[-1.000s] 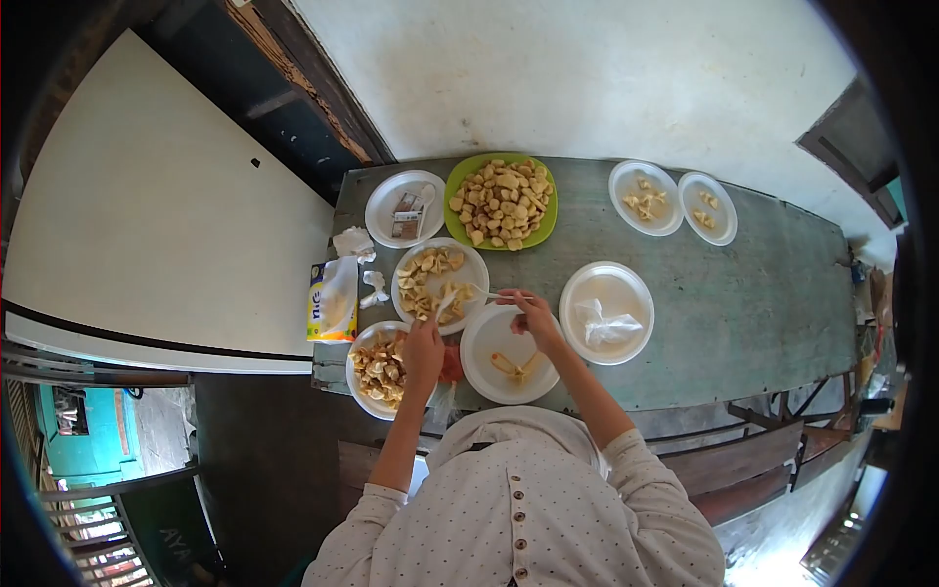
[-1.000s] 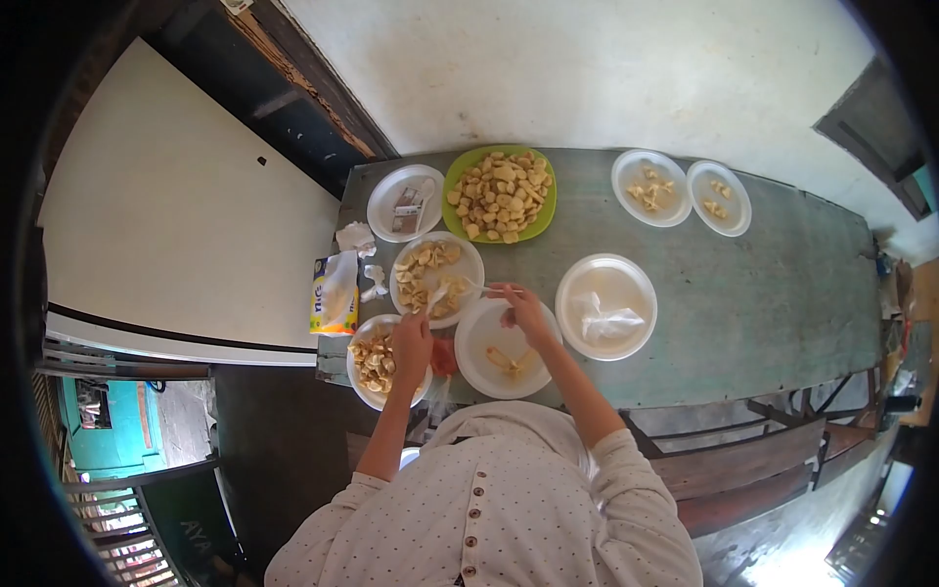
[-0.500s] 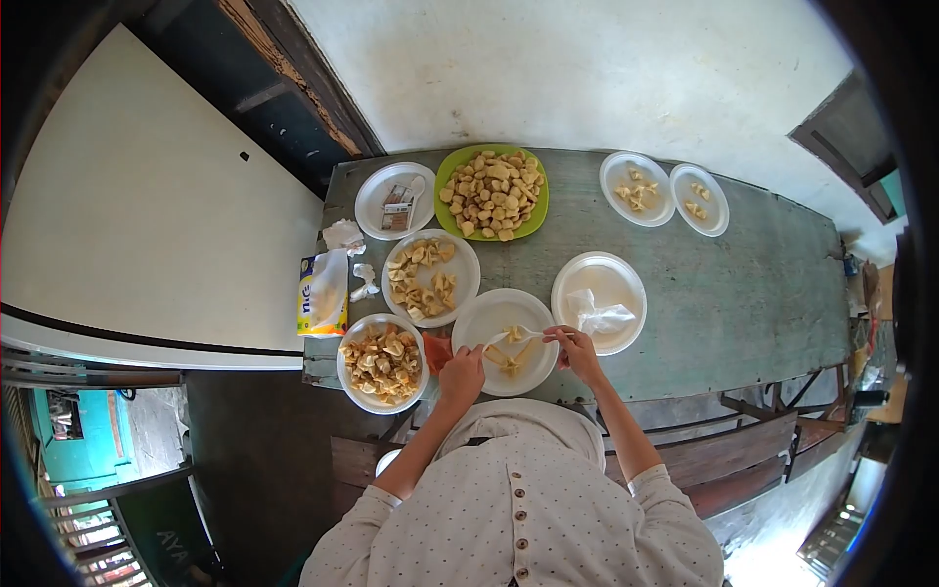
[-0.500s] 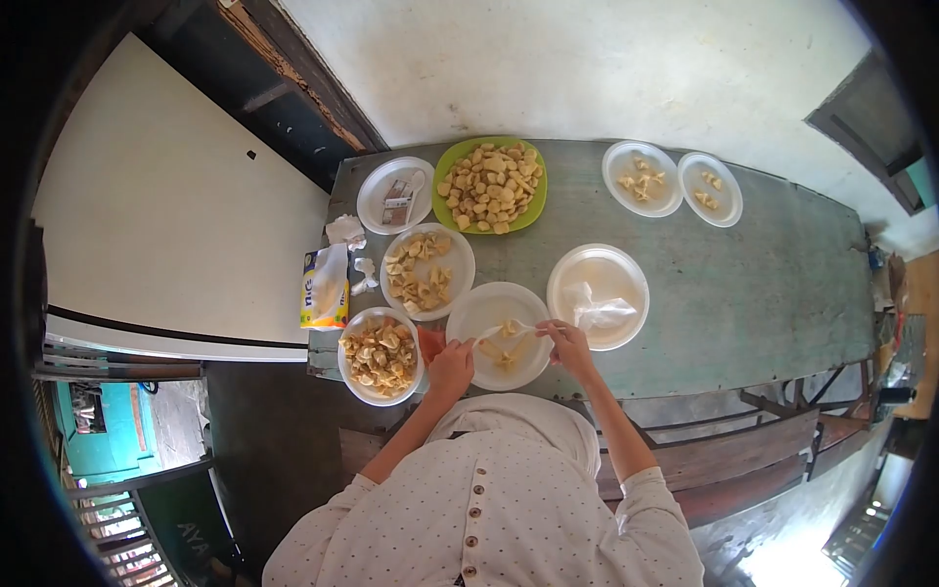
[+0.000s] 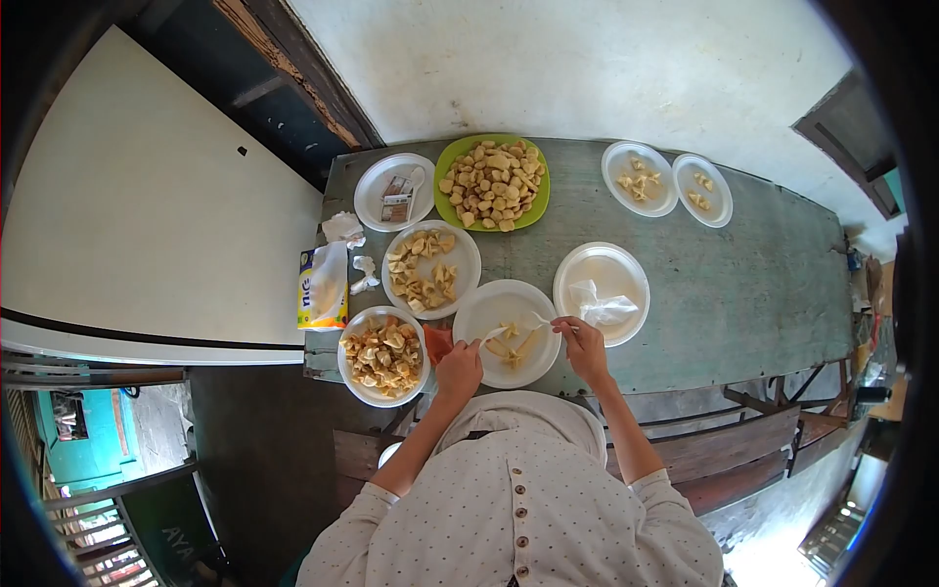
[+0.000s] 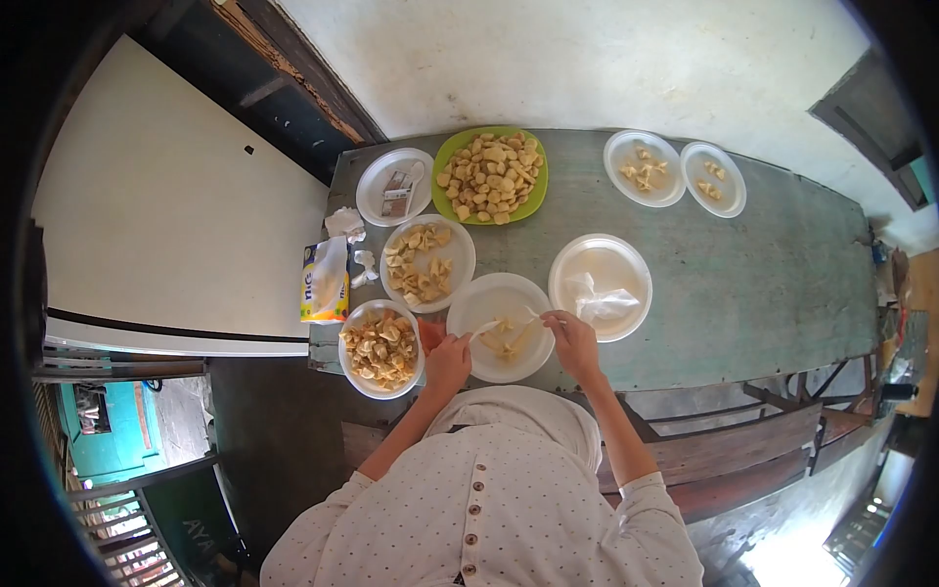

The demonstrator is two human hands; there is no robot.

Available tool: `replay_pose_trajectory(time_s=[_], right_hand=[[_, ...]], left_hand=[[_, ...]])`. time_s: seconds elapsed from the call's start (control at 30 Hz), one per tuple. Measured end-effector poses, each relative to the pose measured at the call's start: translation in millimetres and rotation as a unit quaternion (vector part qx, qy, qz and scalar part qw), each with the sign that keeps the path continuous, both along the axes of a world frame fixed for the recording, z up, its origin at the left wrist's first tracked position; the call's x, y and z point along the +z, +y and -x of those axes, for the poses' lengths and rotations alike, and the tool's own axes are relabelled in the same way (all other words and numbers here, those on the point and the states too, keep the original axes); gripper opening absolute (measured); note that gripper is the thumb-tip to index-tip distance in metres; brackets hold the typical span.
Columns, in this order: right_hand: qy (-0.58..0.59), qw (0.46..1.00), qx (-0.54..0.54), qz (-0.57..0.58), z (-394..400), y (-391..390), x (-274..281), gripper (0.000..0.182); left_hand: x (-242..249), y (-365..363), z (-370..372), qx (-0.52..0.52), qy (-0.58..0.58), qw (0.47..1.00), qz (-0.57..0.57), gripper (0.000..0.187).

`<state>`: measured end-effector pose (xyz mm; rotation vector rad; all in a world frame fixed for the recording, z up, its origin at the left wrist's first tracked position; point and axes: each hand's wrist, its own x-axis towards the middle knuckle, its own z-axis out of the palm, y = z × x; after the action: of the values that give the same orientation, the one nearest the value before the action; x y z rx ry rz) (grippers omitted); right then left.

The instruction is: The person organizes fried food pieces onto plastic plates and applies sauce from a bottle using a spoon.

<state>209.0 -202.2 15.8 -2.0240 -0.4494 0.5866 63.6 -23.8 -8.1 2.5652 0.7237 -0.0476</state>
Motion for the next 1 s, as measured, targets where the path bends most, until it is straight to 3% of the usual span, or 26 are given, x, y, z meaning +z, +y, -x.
replay_pose_trajectory(time_s=[0.07, 0.5, 0.67, 0.9, 1.0], right_hand=[[-0.001, 0.999, -0.008, -0.036, 4, 2, 2, 0.024], [-0.004, 1.000, 0.000, -0.007, 10, 0, -6, 0.021], [-0.082, 0.995, 0.013, -0.051, 12, 0, -13, 0.021], [-0.088, 0.995, 0.016, -0.048, 13, 2, -2, 0.021], [-0.055, 0.998, 0.012, 0.008, 12, 3, 4, 0.019]], left_hand=[[-1, 0, -1, -0.005, 0.009, 1.000, -0.003, 0.024], [-10, -2, 3, -0.020, -0.004, 1.000, -0.004, 0.024], [-11, 0, 1, -0.026, 0.002, 1.000, -0.006, 0.025], [-8, -1, 0, -0.020, 0.012, 1.000, 0.006, 0.025], [-8, 0, 0, -0.016, 0.021, 1.000, 0.011, 0.024]])
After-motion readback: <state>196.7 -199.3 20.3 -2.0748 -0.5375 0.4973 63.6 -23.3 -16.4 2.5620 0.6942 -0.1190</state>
